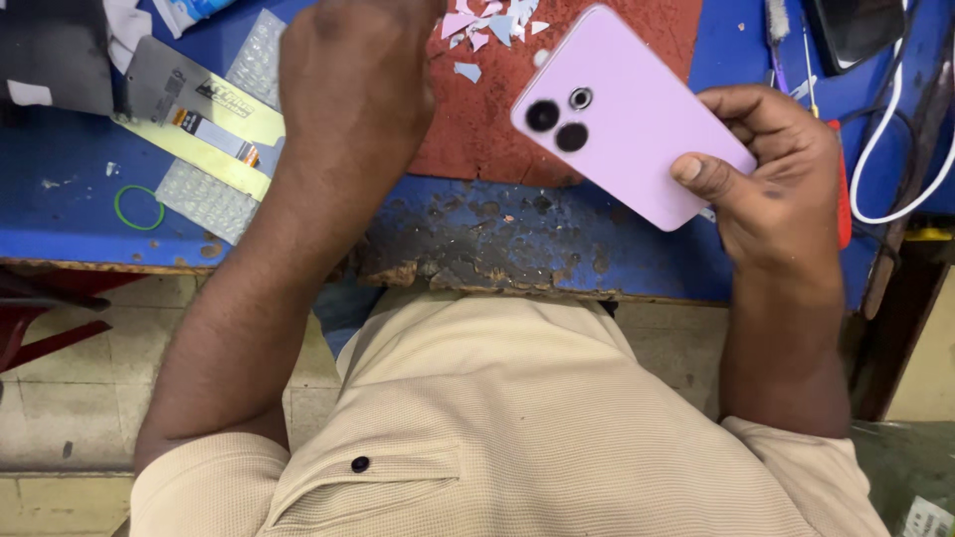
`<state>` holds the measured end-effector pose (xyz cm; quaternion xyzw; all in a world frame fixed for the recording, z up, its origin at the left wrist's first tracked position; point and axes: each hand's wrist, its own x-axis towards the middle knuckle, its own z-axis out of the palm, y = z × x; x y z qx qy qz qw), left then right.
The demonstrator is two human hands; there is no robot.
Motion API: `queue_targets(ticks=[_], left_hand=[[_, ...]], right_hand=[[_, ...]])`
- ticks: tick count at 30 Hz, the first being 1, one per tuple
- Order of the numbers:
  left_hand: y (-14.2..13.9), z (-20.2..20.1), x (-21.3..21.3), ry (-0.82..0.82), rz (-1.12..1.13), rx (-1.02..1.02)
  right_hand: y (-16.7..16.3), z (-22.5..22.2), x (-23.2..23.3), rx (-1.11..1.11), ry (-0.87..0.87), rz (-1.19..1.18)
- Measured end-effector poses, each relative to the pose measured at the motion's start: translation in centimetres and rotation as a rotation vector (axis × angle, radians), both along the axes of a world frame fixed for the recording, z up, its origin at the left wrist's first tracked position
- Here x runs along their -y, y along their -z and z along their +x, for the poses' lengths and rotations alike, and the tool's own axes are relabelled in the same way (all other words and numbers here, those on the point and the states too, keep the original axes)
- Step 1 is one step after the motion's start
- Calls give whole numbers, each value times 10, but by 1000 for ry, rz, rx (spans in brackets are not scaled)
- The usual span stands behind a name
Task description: The person applies adhesive to a white smartphone back cover and places three camera lens modules into the cutouts. They then apply adhesive to the phone's internal frame and attach the back cover, pressing it into place. Finally, the person powers on the device to confirm it functions.
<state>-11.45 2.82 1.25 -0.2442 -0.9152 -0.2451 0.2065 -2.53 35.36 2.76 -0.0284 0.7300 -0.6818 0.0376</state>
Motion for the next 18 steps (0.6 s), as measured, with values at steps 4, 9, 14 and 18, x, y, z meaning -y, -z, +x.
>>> queue_targets(ticks=[4,9,14,18], left_hand=[[-7,-2,3,-48,-47,-20],[-14,1,5,-5,14,-157],[-15,9,-1,62,309,149],[-12,23,-20,154,800,731]], right_hand=[[11,7,-2,56,36,-252],[12,14,8,88,57,-399],[11,19,26,92,77,-464],[12,23,43,105,87,-512]])
